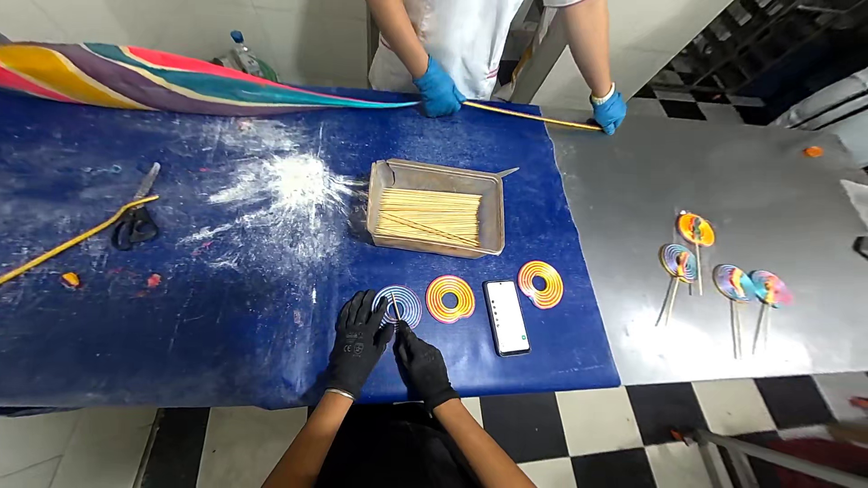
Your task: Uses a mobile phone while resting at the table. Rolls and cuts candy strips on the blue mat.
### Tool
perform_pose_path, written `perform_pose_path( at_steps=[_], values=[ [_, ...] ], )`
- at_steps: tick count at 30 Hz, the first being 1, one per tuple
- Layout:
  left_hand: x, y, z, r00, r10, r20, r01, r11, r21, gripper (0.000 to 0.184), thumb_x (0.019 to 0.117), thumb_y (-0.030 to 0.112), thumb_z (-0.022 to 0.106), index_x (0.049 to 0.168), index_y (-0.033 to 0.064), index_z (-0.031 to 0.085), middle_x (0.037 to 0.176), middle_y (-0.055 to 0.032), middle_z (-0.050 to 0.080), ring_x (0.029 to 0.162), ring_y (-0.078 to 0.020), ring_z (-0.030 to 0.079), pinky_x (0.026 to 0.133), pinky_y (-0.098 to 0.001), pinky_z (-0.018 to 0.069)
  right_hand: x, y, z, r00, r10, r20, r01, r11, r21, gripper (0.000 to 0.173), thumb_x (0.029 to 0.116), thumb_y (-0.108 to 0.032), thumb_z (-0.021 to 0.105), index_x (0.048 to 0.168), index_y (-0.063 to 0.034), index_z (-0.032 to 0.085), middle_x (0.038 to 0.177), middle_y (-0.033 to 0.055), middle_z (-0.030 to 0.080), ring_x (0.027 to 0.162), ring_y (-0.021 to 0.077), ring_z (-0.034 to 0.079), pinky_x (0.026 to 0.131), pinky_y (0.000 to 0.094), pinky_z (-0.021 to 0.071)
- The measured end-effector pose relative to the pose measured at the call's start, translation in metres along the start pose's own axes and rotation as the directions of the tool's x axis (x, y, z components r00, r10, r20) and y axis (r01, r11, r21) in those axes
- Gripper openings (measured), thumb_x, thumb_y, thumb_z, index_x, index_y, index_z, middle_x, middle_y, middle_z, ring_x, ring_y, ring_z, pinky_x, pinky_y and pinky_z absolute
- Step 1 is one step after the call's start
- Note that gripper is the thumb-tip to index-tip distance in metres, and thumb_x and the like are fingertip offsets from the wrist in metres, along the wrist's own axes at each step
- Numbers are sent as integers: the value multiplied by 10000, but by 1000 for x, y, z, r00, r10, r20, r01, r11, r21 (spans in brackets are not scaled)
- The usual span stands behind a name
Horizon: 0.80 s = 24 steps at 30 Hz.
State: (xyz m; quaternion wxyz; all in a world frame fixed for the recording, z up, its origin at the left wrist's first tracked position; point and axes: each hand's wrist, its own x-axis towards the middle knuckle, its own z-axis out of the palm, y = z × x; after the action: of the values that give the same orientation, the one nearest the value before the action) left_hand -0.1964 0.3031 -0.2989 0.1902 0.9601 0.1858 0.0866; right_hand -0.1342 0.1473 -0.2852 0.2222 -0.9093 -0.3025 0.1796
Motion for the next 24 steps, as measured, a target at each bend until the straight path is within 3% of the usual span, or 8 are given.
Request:
perform_pose_path(
  at_steps=[5, 7, 10, 13, 16, 21, 22, 24],
  values=[
    [4, 2, -4, 999, -34, -33, 31, 997, -73, 565, 1018, 502, 497, 1475, 176, 558, 1594, -80, 437, 1527, -281, 311, 1257, -524, 219, 1, -2, -6, 997, 35, 69, -35, 999, -8, 433, 1059, -271, 482, 1463, -142, 565, 960, 153, 748, 892, 332, 735, 821, 499, 582],
    [18, 5, -7, 988, -144, -62, 137, 985, -103, 751, 978, 586, 540, 1533, 87, 452, 1620, -115, 393, 1531, -307, 301, 1252, -538, 222, 3, -6, -7, 994, 57, 98, -56, 998, -19, 453, 1067, -283, 460, 1494, -152, 536, 992, 154, 749, 922, 335, 732, 839, 497, 575],
    [51, 9, -4, 964, -265, 30, 266, 963, -37, 1079, 865, 685, 649, 1606, 15, 243, 1688, -197, 199, 1573, -379, 136, 1258, -579, 117, 3, -15, -18, 965, 108, 238, -91, 993, -81, 488, 1091, -290, 395, 1560, -162, 436, 1083, 177, 735, 998, 362, 718, 880, 516, 559],
    [66, 9, -6, 944, -313, 101, 313, 950, 14, 1183, 797, 682, 732, 1621, 26, 194, 1702, -204, 126, 1585, -369, 65, 1266, -562, 66, 7, -26, -27, 935, 129, 330, -92, 988, -125, 484, 1105, -266, 364, 1569, -133, 391, 1148, 201, 711, 1060, 379, 701, 912, 525, 553],
    [68, 7, -12, 935, -330, 131, 327, 944, 47, 1205, 778, 681, 753, 1623, 33, 191, 1708, -190, 116, 1587, -354, 75, 1265, -551, 72, 6, -30, -24, 952, 107, 287, -81, 991, -103, 455, 1096, -243, 386, 1522, -98, 452, 1114, 205, 721, 1034, 379, 713, 888, 519, 565],
    [70, 10, -14, 918, -362, 164, 349, 932, 103, 1250, 767, 721, 733, 1629, 26, 152, 1710, -204, 78, 1588, -363, 56, 1262, -552, 67, 7, -29, -26, 923, 126, 364, -87, 989, -123, 482, 1105, -247, 371, 1574, -135, 380, 1128, 210, 716, 1030, 400, 708, 878, 538, 560],
    [70, 12, -16, 912, -372, 170, 356, 927, 118, 1256, 763, 724, 734, 1628, 23, 152, 1708, -209, 80, 1586, -368, 60, 1261, -554, 74, 6, -28, -31, 922, 107, 371, -67, 991, -119, 481, 1106, -273, 378, 1569, -143, 392, 1138, 207, 713, 1040, 397, 705, 883, 542, 558],
    [74, 16, -23, 894, -396, 212, 366, 916, 166, 1262, 770, 704, 746, 1631, 23, 123, 1709, -216, 50, 1586, -375, 46, 1259, -552, 77, 11, -16, -37, 975, -38, 218, 55, 996, -72, 446, 1070, -349, 477, 1451, -132, 561, 1153, 183, 707, 1066, 367, 691, 901, 528, 555]
  ],
)
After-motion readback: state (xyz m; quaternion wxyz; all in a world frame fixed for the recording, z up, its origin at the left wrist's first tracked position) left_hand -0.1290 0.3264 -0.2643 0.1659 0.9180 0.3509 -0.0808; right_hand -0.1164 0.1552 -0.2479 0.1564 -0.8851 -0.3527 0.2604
